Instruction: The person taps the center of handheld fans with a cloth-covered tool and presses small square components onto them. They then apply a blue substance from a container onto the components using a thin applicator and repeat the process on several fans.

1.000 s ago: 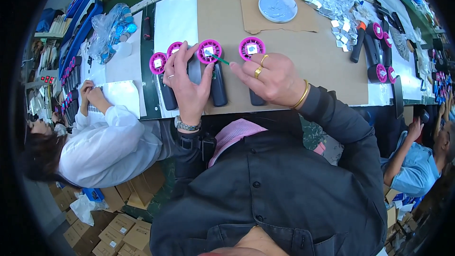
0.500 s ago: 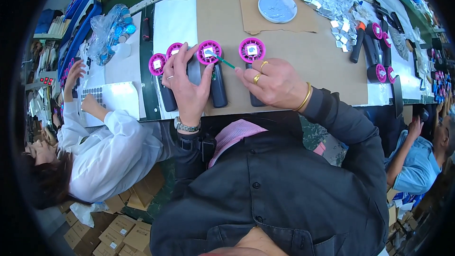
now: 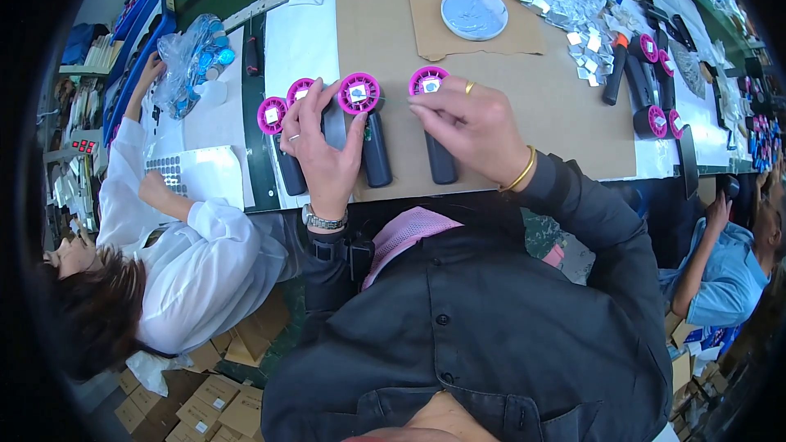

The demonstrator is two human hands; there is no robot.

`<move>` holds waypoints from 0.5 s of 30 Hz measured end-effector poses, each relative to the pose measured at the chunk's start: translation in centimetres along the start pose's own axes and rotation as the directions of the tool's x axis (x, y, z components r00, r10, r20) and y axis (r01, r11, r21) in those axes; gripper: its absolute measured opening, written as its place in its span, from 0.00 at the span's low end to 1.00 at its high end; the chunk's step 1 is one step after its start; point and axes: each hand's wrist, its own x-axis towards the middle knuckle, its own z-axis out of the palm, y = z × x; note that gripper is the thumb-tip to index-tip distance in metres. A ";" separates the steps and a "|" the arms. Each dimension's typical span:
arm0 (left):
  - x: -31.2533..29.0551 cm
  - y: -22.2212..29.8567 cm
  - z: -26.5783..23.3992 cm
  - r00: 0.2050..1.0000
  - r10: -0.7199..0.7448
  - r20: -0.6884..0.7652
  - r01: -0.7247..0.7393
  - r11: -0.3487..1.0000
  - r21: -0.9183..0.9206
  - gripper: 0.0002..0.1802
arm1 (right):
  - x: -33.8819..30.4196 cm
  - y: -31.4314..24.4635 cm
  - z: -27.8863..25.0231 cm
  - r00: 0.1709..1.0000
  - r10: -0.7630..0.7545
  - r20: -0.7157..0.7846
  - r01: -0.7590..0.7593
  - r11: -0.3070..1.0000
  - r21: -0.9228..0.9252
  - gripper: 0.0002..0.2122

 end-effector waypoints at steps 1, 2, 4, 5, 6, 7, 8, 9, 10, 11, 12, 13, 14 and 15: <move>0.0 0.0 0.0 1.000 0.003 0.000 -0.003 1.000 0.000 0.43 | 0.0 0.1 -0.1 1.000 0.000 -0.002 0.000 1.000 0.001 0.10; 0.0 0.0 0.1 1.000 0.005 -0.001 -0.005 1.000 0.000 0.43 | 0.2 0.3 -0.2 0.994 0.105 -0.018 -0.102 0.990 0.102 0.10; 0.0 0.0 0.1 1.000 0.008 -0.001 -0.008 1.000 0.001 0.43 | 0.5 0.8 -0.3 0.950 0.311 -0.016 -0.292 0.908 0.302 0.09; -0.1 0.0 0.1 1.000 0.007 -0.001 -0.007 1.000 0.001 0.43 | 0.6 0.9 -0.3 0.950 0.311 -0.017 -0.291 0.908 0.303 0.09; -0.1 0.0 0.1 1.000 0.005 -0.001 -0.005 1.000 0.001 0.43 | 0.8 0.9 -0.2 0.911 0.411 0.033 -0.392 0.838 0.380 0.09; 0.0 0.0 0.1 1.000 0.003 -0.001 -0.003 1.000 0.001 0.43 | 0.9 1.0 -0.2 0.860 0.502 0.091 -0.485 0.751 0.448 0.09; 0.0 0.0 0.2 1.000 0.005 -0.002 -0.005 1.000 0.001 0.43 | 1.1 0.9 -0.1 0.800 0.580 0.156 -0.569 0.648 0.507 0.09; -0.1 -0.1 0.1 1.000 0.002 -0.001 -0.002 1.000 -0.002 0.43 | 1.2 0.8 -0.2 0.800 0.578 0.158 -0.568 0.647 0.509 0.09; -0.1 -0.1 0.1 1.000 -0.001 0.000 0.001 1.000 -0.005 0.43 | 1.5 0.5 -0.5 0.769 0.612 0.186 -0.600 0.589 0.541 0.10; -0.2 -0.2 0.0 1.000 -0.003 0.002 0.003 1.000 -0.008 0.43 | 1.7 0.2 -0.8 0.735 0.643 0.216 -0.629 0.528 0.570 0.10; -0.2 -0.5 -0.1 1.000 -0.004 0.001 0.004 1.000 -0.004 0.43 | 1.9 0.1 -1.1 0.700 0.670 0.247 -0.654 0.464 0.597 0.10; -0.1 -0.9 -0.4 1.000 -0.007 -0.017 0.007 1.000 -0.014 0.43 | 1.9 0.3 -1.3 0.702 0.668 0.249 -0.653 0.463 0.600 0.10; 0.0 -1.3 -0.7 0.999 -0.010 -0.035 0.009 1.000 -0.028 0.43 | 1.9 0.6 -2.0 0.714 0.664 0.221 -0.624 0.461 0.631 0.10; 0.2 -1.7 -1.0 0.999 -0.012 -0.053 0.009 0.999 -0.043 0.43 | 1.9 1.1 -2.7 0.726 0.661 0.191 -0.593 0.460 0.661 0.10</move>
